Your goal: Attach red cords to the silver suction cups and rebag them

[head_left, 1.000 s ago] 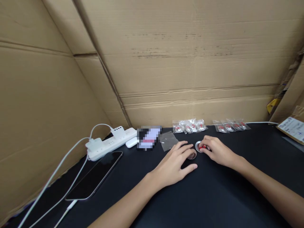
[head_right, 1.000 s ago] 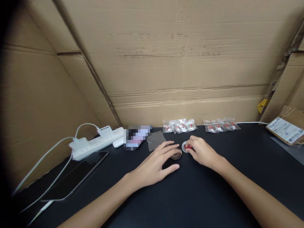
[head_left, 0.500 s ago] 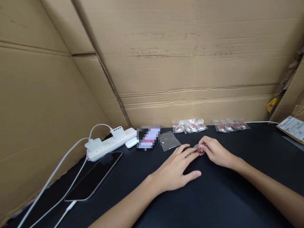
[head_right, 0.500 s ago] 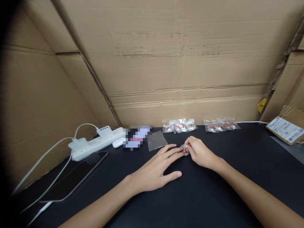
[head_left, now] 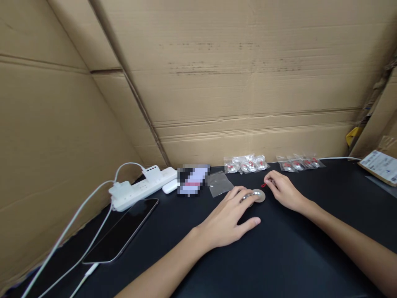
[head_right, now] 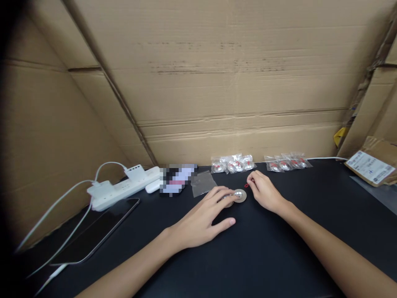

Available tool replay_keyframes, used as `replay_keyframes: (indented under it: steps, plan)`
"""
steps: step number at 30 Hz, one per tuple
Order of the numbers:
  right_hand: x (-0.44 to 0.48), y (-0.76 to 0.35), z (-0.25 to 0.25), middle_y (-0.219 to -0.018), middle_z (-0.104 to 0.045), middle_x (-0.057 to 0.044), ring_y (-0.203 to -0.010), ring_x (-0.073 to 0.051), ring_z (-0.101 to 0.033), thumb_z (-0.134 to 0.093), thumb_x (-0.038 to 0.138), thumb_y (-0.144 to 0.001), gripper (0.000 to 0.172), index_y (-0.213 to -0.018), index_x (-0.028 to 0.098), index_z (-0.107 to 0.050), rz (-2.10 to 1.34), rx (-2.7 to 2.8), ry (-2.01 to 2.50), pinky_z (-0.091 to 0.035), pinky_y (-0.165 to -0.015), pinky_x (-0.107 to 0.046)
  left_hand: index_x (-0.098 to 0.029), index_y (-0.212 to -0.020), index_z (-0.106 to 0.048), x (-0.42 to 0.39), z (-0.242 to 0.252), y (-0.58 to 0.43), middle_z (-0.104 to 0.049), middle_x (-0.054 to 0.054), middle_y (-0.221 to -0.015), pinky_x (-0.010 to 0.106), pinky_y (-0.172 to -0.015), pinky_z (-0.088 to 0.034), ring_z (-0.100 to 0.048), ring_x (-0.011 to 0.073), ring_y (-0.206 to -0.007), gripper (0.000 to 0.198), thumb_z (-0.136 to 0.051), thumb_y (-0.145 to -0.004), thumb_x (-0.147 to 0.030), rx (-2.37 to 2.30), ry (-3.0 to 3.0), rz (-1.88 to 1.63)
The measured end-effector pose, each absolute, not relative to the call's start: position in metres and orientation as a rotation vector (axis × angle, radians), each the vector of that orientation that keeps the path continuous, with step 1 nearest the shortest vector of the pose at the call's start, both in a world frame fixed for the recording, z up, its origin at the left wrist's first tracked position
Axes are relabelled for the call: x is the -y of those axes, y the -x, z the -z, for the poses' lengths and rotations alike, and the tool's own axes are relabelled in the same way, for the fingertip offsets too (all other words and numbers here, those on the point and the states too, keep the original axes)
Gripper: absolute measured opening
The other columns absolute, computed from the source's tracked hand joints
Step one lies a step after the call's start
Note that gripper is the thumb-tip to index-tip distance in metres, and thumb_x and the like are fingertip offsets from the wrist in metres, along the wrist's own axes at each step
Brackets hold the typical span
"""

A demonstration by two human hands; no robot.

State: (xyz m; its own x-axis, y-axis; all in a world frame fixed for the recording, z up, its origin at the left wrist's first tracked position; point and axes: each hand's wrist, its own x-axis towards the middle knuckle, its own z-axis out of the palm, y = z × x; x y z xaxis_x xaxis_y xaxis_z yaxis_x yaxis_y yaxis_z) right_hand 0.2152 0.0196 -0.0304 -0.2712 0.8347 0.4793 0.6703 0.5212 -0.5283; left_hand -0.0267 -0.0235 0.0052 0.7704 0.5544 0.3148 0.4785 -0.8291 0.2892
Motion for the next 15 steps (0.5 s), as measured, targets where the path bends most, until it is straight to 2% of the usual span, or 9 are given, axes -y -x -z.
replay_keyframes:
  steps: [4, 8, 11, 15]
  plan:
    - [-0.022, -0.221, 0.034, -0.087, -0.057, -0.005, -0.080, -0.019, -0.056, -0.045, 0.021, -0.097, 0.017, -0.085, 0.019, -0.057, -0.232, 2.114, 1.235, -0.046, -0.074, -0.033, -0.021, -0.130, -0.052, 0.017, -0.002, 0.028, -0.058, 0.009, -0.127, 0.045, -0.105, -0.040, -0.047, 0.0262, -0.121, 0.035, -0.047, -0.098, -0.033, -0.972, -2.764, -0.707]
    - [-0.022, -0.224, 0.033, -0.094, -0.058, -0.007, -0.091, -0.021, -0.057, -0.047, 0.021, -0.096, 0.016, -0.090, 0.019, -0.062, -0.179, 2.157, 1.240, -0.047, -0.084, -0.038, -0.017, -0.130, -0.054, 0.011, 0.005, 0.030, -0.062, 0.011, -0.116, 0.046, -0.099, -0.042, -0.049, 0.0275, -0.111, 0.036, -0.041, -0.100, -0.031, -1.105, -2.763, -0.702]
    - [-0.020, -0.223, 0.031, -0.096, -0.058, -0.008, -0.095, -0.023, -0.056, -0.054, 0.021, -0.093, 0.010, -0.093, 0.019, -0.064, -0.139, 2.179, 1.244, -0.047, -0.087, -0.041, -0.016, -0.130, -0.055, 0.009, 0.009, 0.030, -0.062, 0.011, -0.110, 0.045, -0.094, -0.044, -0.050, 0.0278, -0.106, 0.037, -0.041, -0.100, -0.030, -1.131, -2.767, -0.667]
    - [-0.018, -0.221, 0.030, -0.096, -0.059, -0.008, -0.094, -0.024, -0.054, -0.057, 0.018, -0.091, 0.007, -0.089, 0.020, -0.064, -0.116, 2.180, 1.249, -0.047, -0.086, -0.042, -0.016, -0.121, -0.061, 0.008, 0.011, 0.030, -0.061, 0.011, -0.103, 0.043, -0.090, -0.045, -0.051, 0.0275, -0.101, 0.031, -0.046, -0.097, -0.030, -1.140, -2.722, -0.672]
